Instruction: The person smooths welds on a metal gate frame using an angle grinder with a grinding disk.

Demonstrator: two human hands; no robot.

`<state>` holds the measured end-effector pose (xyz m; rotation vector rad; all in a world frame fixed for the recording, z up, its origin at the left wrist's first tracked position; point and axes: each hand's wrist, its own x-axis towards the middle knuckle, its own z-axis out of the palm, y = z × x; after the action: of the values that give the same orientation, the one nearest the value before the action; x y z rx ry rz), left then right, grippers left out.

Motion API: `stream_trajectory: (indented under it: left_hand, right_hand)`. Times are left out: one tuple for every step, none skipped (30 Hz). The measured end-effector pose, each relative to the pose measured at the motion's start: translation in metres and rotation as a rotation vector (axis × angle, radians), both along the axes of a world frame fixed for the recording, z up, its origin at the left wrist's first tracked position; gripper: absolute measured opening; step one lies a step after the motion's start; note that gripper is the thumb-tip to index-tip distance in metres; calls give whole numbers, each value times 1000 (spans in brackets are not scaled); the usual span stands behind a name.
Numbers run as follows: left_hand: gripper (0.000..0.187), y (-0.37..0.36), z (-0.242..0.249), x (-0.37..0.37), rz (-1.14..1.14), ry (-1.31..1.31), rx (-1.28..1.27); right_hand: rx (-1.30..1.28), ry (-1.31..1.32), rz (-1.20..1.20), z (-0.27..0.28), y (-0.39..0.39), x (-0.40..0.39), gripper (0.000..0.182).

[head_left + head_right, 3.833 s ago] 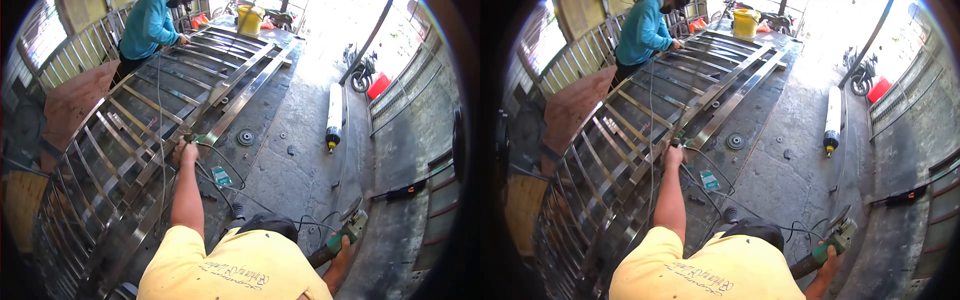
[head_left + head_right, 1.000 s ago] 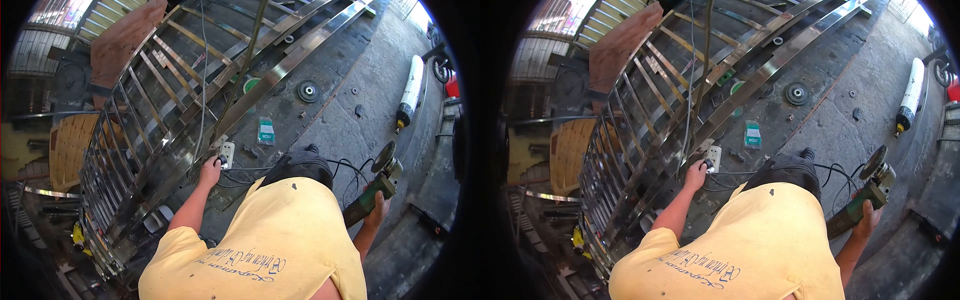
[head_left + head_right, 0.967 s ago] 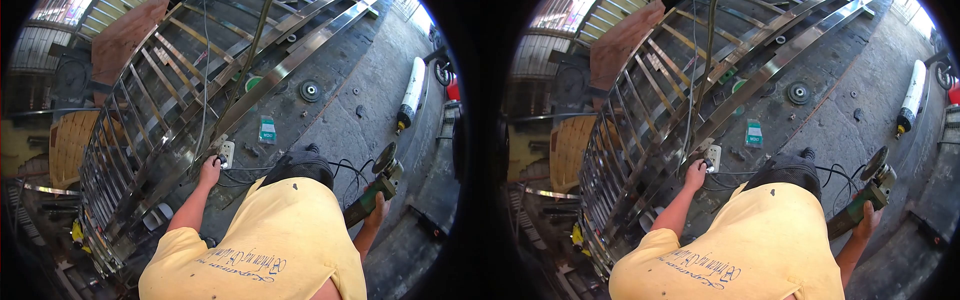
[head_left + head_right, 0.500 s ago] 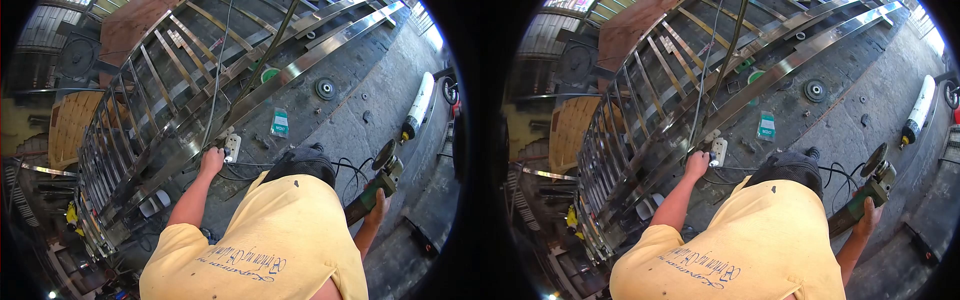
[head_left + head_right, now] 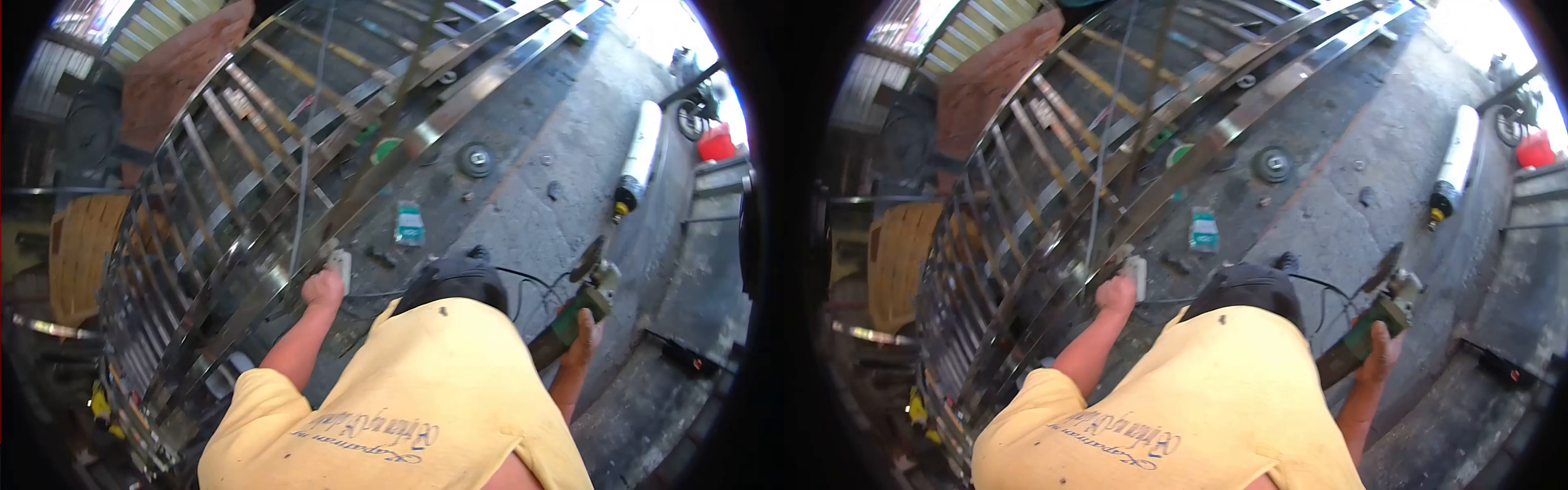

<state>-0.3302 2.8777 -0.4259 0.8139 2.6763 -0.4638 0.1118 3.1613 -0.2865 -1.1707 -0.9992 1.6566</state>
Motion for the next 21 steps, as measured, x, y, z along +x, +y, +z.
stream_trajectory:
  left_hand:
    - [27, 1, -3, 3, -31, -4, -30]
    - [28, 1, -7, 2, -26, -43, -49]
    - [30, 0, -5, 2, -35, -4, -19]
    - [34, 4, -1, 3, -41, 25, 1]
    - [36, 12, -3, 7, -17, 19, 7]
    - [37, 10, -1, 7, 22, 27, 2]
    - [40, 12, 0, 6, 95, -46, 8]
    - [42, 11, 2, -1, 191, -96, 2]
    - [46, 7, 5, -9, 161, -158, -27]
    - [51, 3, 8, -17, 131, -221, -53]
    - [54, 9, 32, -11, 173, -215, -5]
    - [57, 15, 53, -6, 203, -219, 54]
    - [57, 4, 50, -12, 284, -246, 121]
    - [58, -5, 40, -16, 354, -279, 190]
    - [60, -9, 37, -16, 418, -318, 255]
    - [61, -13, 34, -14, 451, -335, 300]
    - [63, -18, 31, -13, 482, -353, 347]
    - [64, -22, 31, -12, 513, -371, 395]
    - [66, -29, 15, -14, 510, -364, 481]
    - [68, -32, -3, -16, 569, -445, 514]
    - [72, -30, -11, -17, 631, -526, 548]
  right_hand:
    - [-6, -8, -41, -1, -2, 0, 62]
    - [-8, -20, -95, 0, -5, -1, 62]
    - [-14, 9, -78, 0, -3, 2, 61]
    - [-29, 44, -47, 2, -1, 3, 60]
    - [-25, 71, -40, 5, 1, 1, 60]
    - [10, 49, -65, 5, 4, 9, 57]
    - [28, 40, -72, 1, 7, 16, 55]
    - [26, 53, -57, -8, 6, 13, 52]
    - [22, 43, -44, -10, 6, 13, 50]
    - [20, 26, -32, -9, 7, 19, 49]
    - [18, 41, -12, -10, 6, 24, 48]
    - [29, 44, -1, -10, 7, 27, 48]
    - [19, 45, 15, -9, 7, 29, 52]
    - [14, 37, 19, -7, 5, 34, 57]
    - [7, 22, 17, -5, 5, 35, 62]
    - [10, 0, 18, -2, 4, 36, 62]
    - [16, -22, 19, 1, 3, 36, 63]
    - [24, -44, 18, 4, 2, 37, 63]
    - [29, -44, 18, 4, 2, 39, 63]
    - [39, -42, 19, 3, 3, 42, 63]
    - [49, -40, 23, 4, 5, 44, 63]
